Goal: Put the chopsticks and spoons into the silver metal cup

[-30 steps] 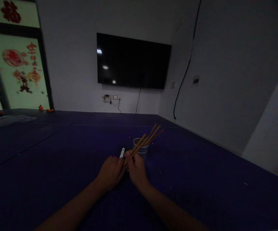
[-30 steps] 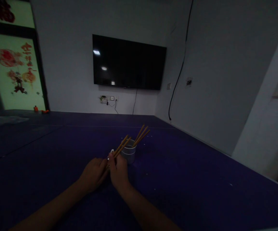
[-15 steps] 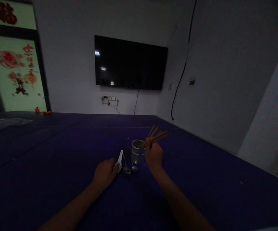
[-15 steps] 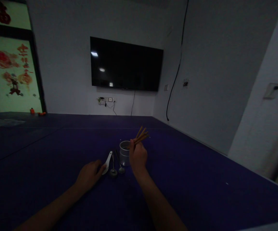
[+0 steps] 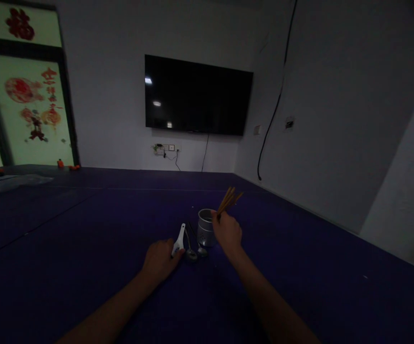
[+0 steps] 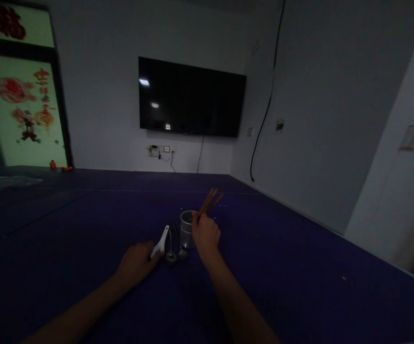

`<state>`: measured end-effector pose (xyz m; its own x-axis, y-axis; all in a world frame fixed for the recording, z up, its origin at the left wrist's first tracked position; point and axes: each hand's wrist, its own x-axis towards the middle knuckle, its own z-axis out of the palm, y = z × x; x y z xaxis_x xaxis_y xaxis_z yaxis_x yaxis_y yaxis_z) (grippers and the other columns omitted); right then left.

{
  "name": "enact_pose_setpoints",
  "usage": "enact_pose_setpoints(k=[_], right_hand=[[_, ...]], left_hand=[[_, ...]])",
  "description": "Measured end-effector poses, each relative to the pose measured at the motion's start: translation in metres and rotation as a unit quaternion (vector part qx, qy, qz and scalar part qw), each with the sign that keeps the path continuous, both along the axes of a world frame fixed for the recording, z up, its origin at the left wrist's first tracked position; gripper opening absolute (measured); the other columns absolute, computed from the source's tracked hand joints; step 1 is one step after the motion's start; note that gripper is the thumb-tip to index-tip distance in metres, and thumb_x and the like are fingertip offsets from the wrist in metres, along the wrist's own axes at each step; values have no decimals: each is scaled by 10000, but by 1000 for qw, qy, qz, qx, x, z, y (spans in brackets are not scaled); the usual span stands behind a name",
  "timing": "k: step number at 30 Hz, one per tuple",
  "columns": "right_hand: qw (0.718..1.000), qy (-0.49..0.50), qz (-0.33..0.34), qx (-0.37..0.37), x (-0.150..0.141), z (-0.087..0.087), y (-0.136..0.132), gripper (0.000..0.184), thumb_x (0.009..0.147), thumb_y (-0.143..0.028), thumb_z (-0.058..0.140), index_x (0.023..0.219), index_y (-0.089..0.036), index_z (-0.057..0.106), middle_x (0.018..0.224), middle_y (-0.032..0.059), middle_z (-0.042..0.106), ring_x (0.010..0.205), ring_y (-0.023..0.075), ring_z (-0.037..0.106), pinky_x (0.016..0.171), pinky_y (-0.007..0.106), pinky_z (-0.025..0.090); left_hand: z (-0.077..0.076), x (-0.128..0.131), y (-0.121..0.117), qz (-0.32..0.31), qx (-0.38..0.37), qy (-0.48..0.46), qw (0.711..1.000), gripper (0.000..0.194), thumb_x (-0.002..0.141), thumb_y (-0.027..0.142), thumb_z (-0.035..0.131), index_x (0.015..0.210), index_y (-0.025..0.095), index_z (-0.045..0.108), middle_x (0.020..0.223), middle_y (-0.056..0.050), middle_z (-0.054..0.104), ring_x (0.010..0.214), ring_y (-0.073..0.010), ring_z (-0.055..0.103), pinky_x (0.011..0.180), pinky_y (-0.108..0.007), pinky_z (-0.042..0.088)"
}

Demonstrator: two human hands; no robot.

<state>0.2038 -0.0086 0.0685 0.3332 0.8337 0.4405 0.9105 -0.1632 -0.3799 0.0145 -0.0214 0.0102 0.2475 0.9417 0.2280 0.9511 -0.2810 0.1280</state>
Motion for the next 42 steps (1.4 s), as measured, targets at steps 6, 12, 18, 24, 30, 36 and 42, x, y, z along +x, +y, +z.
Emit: enact_pose_setpoints(k=[6,12,18,24,30,36,42], right_hand=[[994,37,19,102,7,-12,2,467,839,-546,391,1049,-185,600,744,116,666,686,241,633,547,284,372],[970,130,29,205,10,-20,2,604,755,-593,490,1169,-154,530,632,64,632,584,211,590,498,259,326],[895,230,10,381,5,-12,-7,707,727,-553,549,1263,-114,404,505,-86,448,441,116,444,485,216,303],[839,83,142,519,2,-15,-24,388,777,-431,538,1028,-135,558,464,-83,413,403,93,391,507,226,355],[896,-120,351,245,-46,-42,-35,271,865,-338,412,817,-212,648,703,42,670,619,150,599,599,248,390],[936,-57,325,120,-55,-52,-26,324,868,-350,397,702,-229,647,686,28,678,606,146,600,540,224,367],[922,123,337,143,-49,-49,-24,307,865,-388,407,939,-242,667,710,10,672,588,140,583,552,230,392]], left_hand=[[1,-1,-2,5,-1,-13,1000,486,824,570,298,955,162,527,858,-104,654,801,-234,617,685,-316,408],[2,-1,-4,-2,-4,-9,1000,474,818,569,317,970,162,506,882,-117,653,788,-244,624,677,-327,411],[0,-2,-3,-6,10,-2,1000,488,826,564,295,950,155,530,887,-123,651,789,-245,624,690,-340,417],[-1,-1,-1,-9,15,15,1000,445,824,528,333,925,148,543,880,-127,653,810,-250,620,712,-346,424],[3,-2,-3,5,17,32,999,334,830,420,375,912,133,525,878,-136,657,818,-253,622,734,-347,425],[1,-3,-1,22,38,25,999,371,882,406,274,956,108,484,797,-141,649,788,-255,632,722,-345,431],[3,-4,-1,-7,99,-58,993,360,897,363,252,1057,104,446,869,-131,643,809,-230,619,741,-336,441]])
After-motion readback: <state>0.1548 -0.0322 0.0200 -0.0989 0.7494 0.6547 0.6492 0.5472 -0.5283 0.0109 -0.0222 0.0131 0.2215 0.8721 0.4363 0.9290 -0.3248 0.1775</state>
